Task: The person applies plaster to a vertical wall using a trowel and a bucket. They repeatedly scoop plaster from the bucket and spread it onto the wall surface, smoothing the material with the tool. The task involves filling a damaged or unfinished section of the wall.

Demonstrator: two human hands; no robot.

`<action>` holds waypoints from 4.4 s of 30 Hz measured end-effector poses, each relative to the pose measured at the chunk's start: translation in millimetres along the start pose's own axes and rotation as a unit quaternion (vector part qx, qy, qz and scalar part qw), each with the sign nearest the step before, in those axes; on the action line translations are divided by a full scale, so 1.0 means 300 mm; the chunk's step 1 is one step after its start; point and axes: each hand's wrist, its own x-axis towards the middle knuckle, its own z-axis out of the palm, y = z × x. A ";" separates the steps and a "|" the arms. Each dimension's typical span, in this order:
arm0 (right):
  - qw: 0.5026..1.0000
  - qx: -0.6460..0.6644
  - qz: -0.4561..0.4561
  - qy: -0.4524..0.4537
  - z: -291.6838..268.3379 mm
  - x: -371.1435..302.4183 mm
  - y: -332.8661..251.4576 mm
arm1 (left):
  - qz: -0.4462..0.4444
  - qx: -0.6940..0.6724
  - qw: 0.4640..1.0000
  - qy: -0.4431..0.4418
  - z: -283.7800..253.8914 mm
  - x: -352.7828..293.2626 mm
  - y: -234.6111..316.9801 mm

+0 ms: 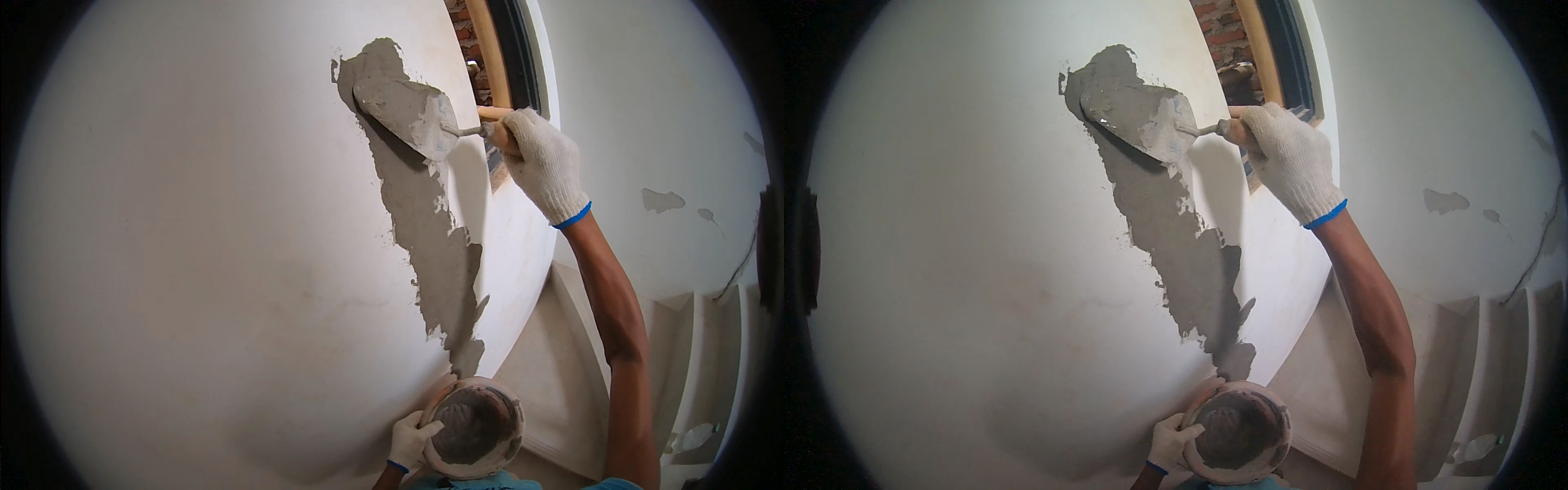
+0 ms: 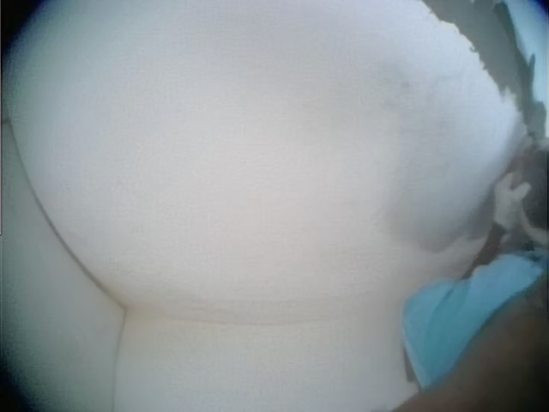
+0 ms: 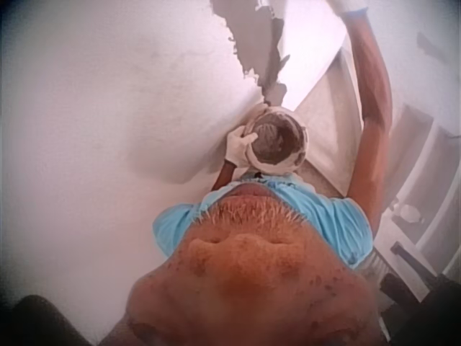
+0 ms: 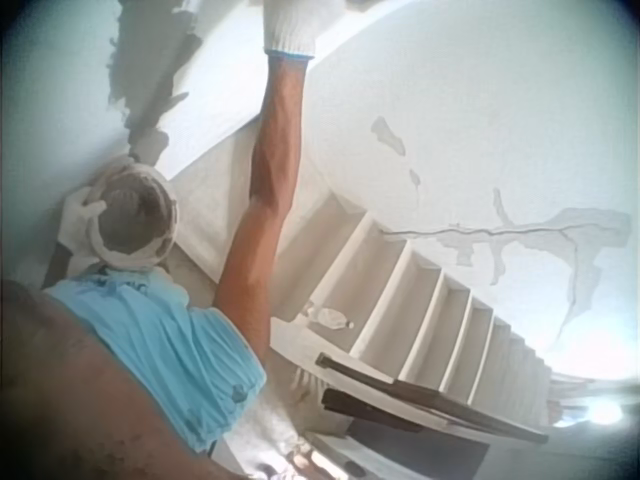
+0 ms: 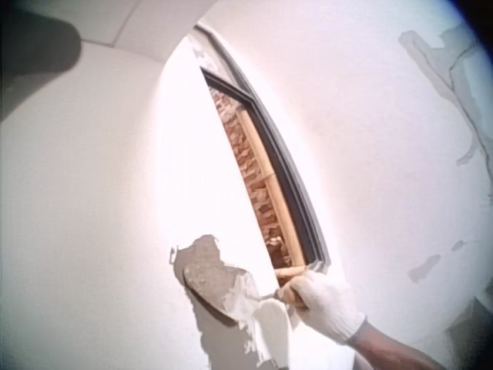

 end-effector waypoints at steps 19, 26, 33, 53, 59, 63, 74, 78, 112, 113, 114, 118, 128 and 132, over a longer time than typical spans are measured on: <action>1.000 0.024 0.000 -0.017 0.057 -0.062 0.009 | -0.010 -0.014 1.000 0.002 0.013 -0.013 0.020; 0.994 0.022 -0.010 -0.107 0.034 -0.251 0.029 | -0.003 -0.005 1.000 0.002 -0.010 0.022 -0.053; 0.998 0.048 0.025 0.017 0.075 -0.081 0.000 | -0.013 -0.038 0.999 0.005 0.016 -0.003 0.017; 0.999 0.037 0.030 -0.019 0.046 -0.233 -0.028 | 0.013 0.016 1.000 0.001 0.006 0.039 -0.036; 0.998 0.021 -0.004 -0.065 0.071 -0.241 -0.028 | 0.004 0.008 1.000 0.006 0.024 0.017 -0.011; 0.987 -0.007 -0.017 -0.161 0.028 -0.350 -0.038 | -0.013 0.002 1.000 0.006 0.017 0.022 -0.039; 0.997 0.044 0.004 -0.059 0.016 -0.239 -0.052 | 0.012 0.002 1.000 -0.002 0.017 0.046 -0.073; 0.994 0.032 -0.010 -0.108 0.011 -0.243 -0.046 | 0.028 0.019 0.999 0.007 0.022 0.043 -0.083; 0.986 0.119 0.097 -0.057 -0.018 -0.340 -0.033 | 0.012 0.046 0.999 0.013 0.021 0.041 -0.098; 0.988 0.110 0.102 -0.046 -0.018 -0.316 -0.027 | 0.016 0.048 0.999 0.014 0.023 0.035 -0.094; 0.989 0.102 0.107 -0.030 -0.016 -0.290 -0.027 | 0.020 0.050 0.998 0.015 0.024 0.031 -0.092; 0.989 0.094 0.108 0.030 0.049 -0.199 -0.040 | 0.012 0.034 0.999 0.025 0.016 0.022 -0.106; 0.991 0.060 0.084 0.090 0.144 -0.095 -0.085 | 0.012 0.028 0.999 0.030 0.020 0.017 -0.112; 0.990 0.058 0.088 0.092 0.172 -0.082 -0.108 | 0.011 0.055 0.998 0.025 0.017 0.022 -0.104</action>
